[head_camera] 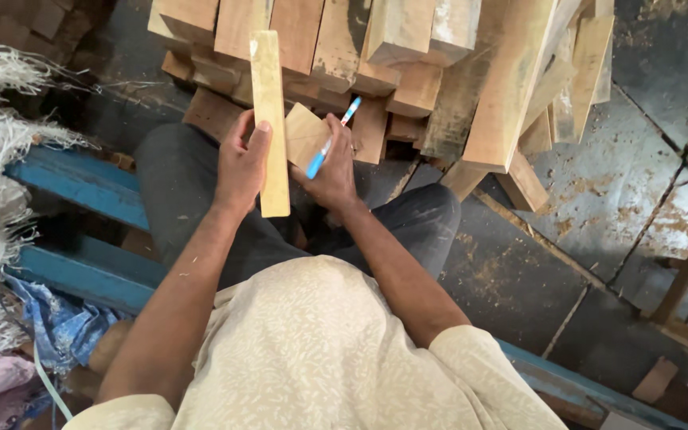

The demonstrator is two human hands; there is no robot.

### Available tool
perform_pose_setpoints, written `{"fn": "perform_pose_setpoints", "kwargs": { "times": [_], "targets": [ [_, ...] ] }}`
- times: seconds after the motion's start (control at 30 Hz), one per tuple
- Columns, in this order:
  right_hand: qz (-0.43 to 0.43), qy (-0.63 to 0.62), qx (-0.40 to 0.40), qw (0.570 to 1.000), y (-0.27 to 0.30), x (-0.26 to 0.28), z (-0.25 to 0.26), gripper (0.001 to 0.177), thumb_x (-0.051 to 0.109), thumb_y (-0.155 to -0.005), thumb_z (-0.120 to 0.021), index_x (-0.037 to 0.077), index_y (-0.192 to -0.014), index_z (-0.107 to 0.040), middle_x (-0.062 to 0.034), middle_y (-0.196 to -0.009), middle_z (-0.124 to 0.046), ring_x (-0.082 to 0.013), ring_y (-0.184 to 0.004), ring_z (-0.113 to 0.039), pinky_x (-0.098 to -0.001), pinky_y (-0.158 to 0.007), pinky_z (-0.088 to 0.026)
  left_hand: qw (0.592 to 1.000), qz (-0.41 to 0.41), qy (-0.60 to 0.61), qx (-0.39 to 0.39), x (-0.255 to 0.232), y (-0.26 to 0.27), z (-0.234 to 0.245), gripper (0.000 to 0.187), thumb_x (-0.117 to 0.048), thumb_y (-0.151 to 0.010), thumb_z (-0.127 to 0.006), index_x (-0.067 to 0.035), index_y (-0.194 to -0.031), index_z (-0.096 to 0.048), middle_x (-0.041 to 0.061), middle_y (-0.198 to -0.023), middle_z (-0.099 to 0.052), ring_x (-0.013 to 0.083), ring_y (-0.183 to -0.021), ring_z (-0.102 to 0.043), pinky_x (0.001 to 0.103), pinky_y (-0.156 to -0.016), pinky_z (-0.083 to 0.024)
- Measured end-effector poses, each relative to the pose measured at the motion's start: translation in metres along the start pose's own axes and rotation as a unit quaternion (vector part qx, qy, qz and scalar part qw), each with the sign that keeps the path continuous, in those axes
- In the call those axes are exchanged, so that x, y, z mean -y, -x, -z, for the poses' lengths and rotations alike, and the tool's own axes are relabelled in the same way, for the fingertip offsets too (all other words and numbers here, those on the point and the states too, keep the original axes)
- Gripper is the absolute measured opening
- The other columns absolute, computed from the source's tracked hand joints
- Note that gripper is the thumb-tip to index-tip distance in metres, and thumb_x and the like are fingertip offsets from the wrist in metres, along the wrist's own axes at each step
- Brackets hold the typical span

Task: The person sits on the floor surrounded by stacks of wooden planks and uses a blue marker to draw lines on the wood. They repeatedly pick up a plank, mark it, and place it back into the pile.

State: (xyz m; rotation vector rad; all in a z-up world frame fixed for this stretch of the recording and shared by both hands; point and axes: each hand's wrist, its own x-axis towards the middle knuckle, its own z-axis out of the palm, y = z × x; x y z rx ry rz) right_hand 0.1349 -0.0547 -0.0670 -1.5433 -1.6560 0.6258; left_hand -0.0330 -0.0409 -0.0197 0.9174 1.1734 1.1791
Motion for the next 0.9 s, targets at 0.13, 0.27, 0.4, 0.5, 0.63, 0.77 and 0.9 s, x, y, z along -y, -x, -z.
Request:
{"fn": "perform_pose_setpoints", "kwargs": {
  "times": [0.13, 0.27, 0.4, 0.5, 0.63, 0.77, 0.9],
  "targets": [
    [-0.006, 0.024, -0.048, 0.999, 0.009, -0.006, -0.016, 0.107, 0.026, -0.071, -0.095, -0.001, -0.150, -0.028, -0.0270, -0.141, -0.043, -0.0452, -0.132, -0.045, -0.0509, -0.114, -0.040, 0.999, -0.013, -0.030, 0.008, 0.004, 0.005, -0.008, 0.032, -0.024, -0.109, -0.056, -0.001, -0.129, -0.063, 0.001, -0.109, -0.066, 0.0044, -0.093, -0.058, 0.024, -0.082, -0.051],
    [0.012, 0.041, -0.053, 0.998, 0.006, -0.003, -0.015, 0.105, 0.022, -0.076, -0.091, -0.005, -0.152, -0.024, -0.0308, -0.146, -0.039, -0.0495, -0.135, -0.040, -0.0547, -0.114, -0.035, 0.999, -0.006, -0.040, 0.025, 0.000, -0.002, -0.015, 0.033, -0.026, -0.108, -0.057, -0.001, -0.129, -0.062, 0.000, -0.105, -0.066, 0.0035, -0.089, -0.056, 0.024, -0.078, -0.050],
    [-0.017, -0.077, 0.029, 0.996, 0.003, -0.016, 0.021, 0.094, 0.011, -0.071, -0.083, 0.001, -0.150, -0.032, -0.0202, -0.142, -0.046, -0.0370, -0.127, -0.050, -0.0450, -0.106, -0.046, 0.995, 0.035, -0.083, 0.046, -0.005, -0.008, -0.020, 0.035, -0.028, -0.106, -0.057, -0.003, -0.129, -0.062, -0.001, -0.097, -0.067, 0.0041, -0.079, -0.056, 0.024, -0.070, -0.049],
    [-0.094, -0.210, 0.076, 0.970, -0.004, -0.029, 0.038, 0.074, 0.007, -0.081, -0.076, 0.004, -0.146, -0.040, -0.0134, -0.137, -0.053, -0.0235, -0.112, -0.058, -0.0343, -0.092, -0.053, 0.995, 0.022, -0.073, 0.058, -0.006, -0.013, -0.026, 0.035, -0.028, -0.106, -0.057, -0.003, -0.130, -0.061, -0.002, -0.098, -0.066, 0.0030, -0.081, -0.057, 0.023, -0.071, -0.050],
    [-0.105, -0.221, 0.076, 0.966, -0.012, -0.044, 0.034, 0.037, 0.014, -0.104, -0.063, 0.004, -0.138, -0.056, -0.0085, -0.119, -0.062, -0.0166, -0.096, -0.061, -0.0297, -0.084, -0.053, 0.990, 0.038, -0.112, 0.077, -0.013, -0.017, -0.019, 0.036, -0.028, -0.106, -0.057, -0.004, -0.132, -0.063, -0.002, -0.094, -0.065, 0.0038, -0.079, -0.054, 0.024, -0.070, -0.047],
    [-0.107, -0.293, 0.036, 0.949, -0.023, -0.047, 0.042, 0.041, 0.032, -0.109, -0.055, 0.003, -0.137, -0.060, -0.0067, -0.120, -0.070, -0.0101, -0.101, -0.062, -0.0267, -0.081, -0.052, 0.982, 0.050, -0.156, 0.097, -0.021, -0.023, -0.017, 0.037, -0.029, -0.104, -0.059, -0.006, -0.133, -0.062, -0.002, -0.093, -0.066, 0.0038, -0.079, -0.056, 0.024, -0.069, -0.049],
    [-0.107, -0.322, -0.013, 0.940, -0.033, -0.041, 0.051, 0.046, 0.034, -0.110, -0.057, 0.001, -0.141, -0.060, -0.0080, -0.116, -0.071, -0.0099, -0.101, -0.064, -0.0269, -0.089, -0.056, 0.978, 0.075, -0.168, 0.096, -0.025, -0.025, -0.020, 0.037, -0.029, -0.105, -0.058, -0.006, -0.133, -0.063, 0.001, -0.090, -0.065, 0.0053, -0.076, -0.056, 0.025, -0.067, -0.048]
  ]
}}
